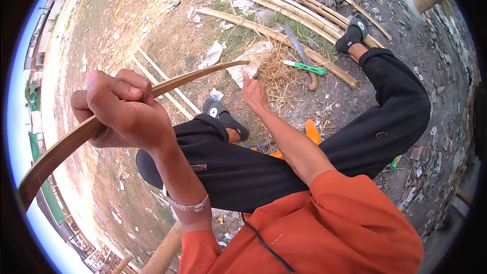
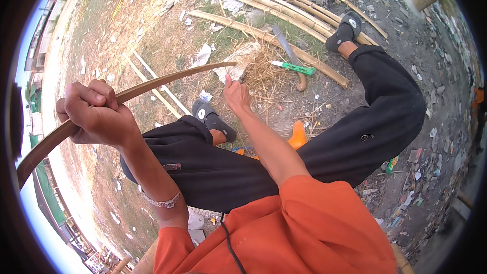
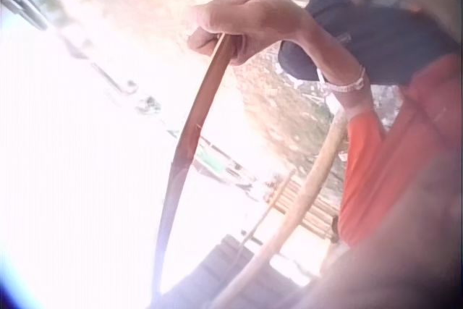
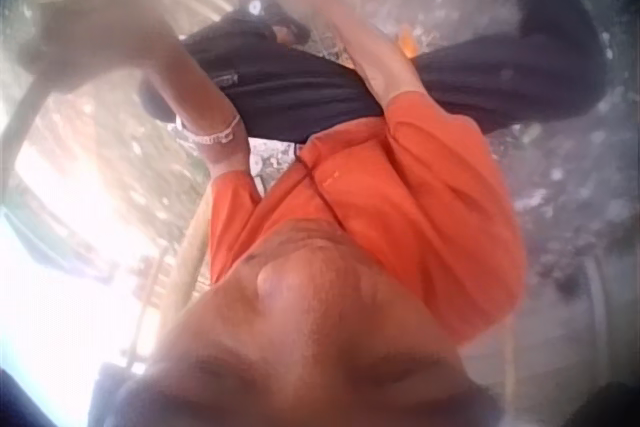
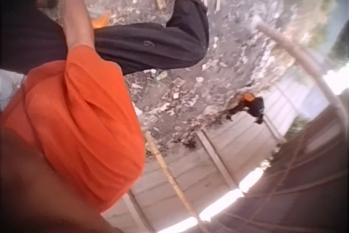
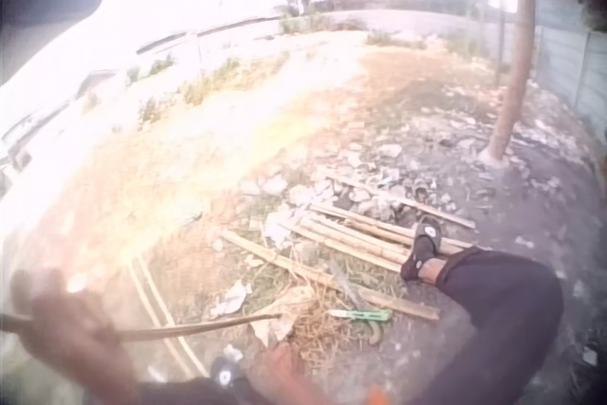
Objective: The person sits on a low chair and uses a small knife to shave and smooth a long, thin piece of bamboo held in their left hand. They repeatedly scrape the knife along the bamboo surface to remove thin strips, rotating the piece to work on different sides.
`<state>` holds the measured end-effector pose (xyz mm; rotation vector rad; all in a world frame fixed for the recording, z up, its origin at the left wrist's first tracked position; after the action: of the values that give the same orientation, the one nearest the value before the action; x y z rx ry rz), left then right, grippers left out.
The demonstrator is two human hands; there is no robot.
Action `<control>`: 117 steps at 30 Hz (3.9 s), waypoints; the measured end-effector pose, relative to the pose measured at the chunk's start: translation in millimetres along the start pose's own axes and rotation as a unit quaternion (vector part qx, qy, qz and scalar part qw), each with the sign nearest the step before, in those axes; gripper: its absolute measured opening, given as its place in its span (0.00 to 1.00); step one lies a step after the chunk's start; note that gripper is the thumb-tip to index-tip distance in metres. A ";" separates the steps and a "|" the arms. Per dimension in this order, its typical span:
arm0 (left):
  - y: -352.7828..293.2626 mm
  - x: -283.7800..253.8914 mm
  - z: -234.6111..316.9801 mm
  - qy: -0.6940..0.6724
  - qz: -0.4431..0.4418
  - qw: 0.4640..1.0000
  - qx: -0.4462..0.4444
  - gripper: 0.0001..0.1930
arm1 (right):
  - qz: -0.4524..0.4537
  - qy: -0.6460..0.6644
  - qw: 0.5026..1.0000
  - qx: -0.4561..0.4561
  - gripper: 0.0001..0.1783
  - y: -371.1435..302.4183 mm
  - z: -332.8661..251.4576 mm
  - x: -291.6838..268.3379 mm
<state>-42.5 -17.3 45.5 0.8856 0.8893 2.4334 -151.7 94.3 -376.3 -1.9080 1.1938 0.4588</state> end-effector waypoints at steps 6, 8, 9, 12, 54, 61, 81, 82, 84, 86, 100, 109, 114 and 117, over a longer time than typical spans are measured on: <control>2.3 0.9 -1.7 -0.006 -0.026 1.000 -0.002 0.15 | -0.006 0.000 1.000 0.028 0.38 7.0 5.1 5.7; 3.9 -2.0 -0.4 0.001 -0.029 1.000 0.003 0.15 | 0.000 -0.012 1.000 0.001 0.39 14.8 -2.9 1.3; 4.6 -2.9 -0.2 0.004 -0.030 1.000 0.006 0.14 | 0.005 -0.003 1.000 -0.007 0.39 16.8 -8.7 1.8; 3.4 0.3 -0.2 0.009 -0.041 0.999 0.014 0.13 | -0.021 -0.013 1.000 0.013 0.39 17.7 -0.6 10.5; 1.4 7.0 -3.4 -0.006 -0.071 0.997 -0.027 0.14 | -0.061 -0.061 0.995 0.053 0.38 65.7 58.7 44.1; 0.3 3.0 -6.0 -0.009 -0.061 0.997 -0.042 0.14 | -0.091 -0.120 0.984 0.091 0.37 67.3 76.5 38.9; 4.4 2.0 -5.5 -0.033 -0.062 0.997 -0.031 0.16 | 0.050 0.102 0.985 -0.126 0.40 -53.7 -53.3 -50.0; 5.0 1.9 -5.5 -0.032 -0.057 0.997 -0.031 0.16 | 0.035 0.095 0.988 -0.116 0.40 -51.6 -52.6 -47.6; 6.8 0.0 -4.6 -0.031 -0.047 0.998 -0.029 0.16 | 0.006 0.080 0.992 -0.097 0.40 -47.1 -50.2 -43.8; 5.7 -3.1 -5.1 -0.033 -0.060 0.997 -0.035 0.16 | -0.003 0.062 0.993 -0.101 0.39 -58.6 -60.6 -55.2; 8.0 3.3 -8.0 -0.058 -0.098 0.993 -0.043 0.15 | 0.008 -0.016 0.998 -0.066 0.40 -21.1 -31.0 -41.4; 6.3 6.3 -8.6 -0.079 -0.114 0.989 -0.044 0.14 | -0.001 0.009 0.998 -0.061 0.40 -19.9 -19.1 -31.5; 4.6 8.9 -8.6 -0.087 -0.125 0.987 -0.041 0.14 | 0.003 0.011 0.998 -0.067 0.40 -29.9 -10.8 -20.6; 11.6 7.6 -9.5 -0.078 -0.111 0.990 -0.042 0.14 | -0.005 0.004 0.999 -0.035 0.40 -7.3 -3.6 -18.4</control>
<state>-56.1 -25.5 50.9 0.8822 0.7789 2.1628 -154.7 103.4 -358.6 -1.9763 1.1861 0.4943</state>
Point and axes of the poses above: each hand's wrist, its own y-axis towards the middle knuckle, its own x-axis out of the palm, z = x × y, the point moved 10 cm from there along y, towards the middle knuckle, and after that the axes turned 13 degrees about -y, right-handed, at the moved point
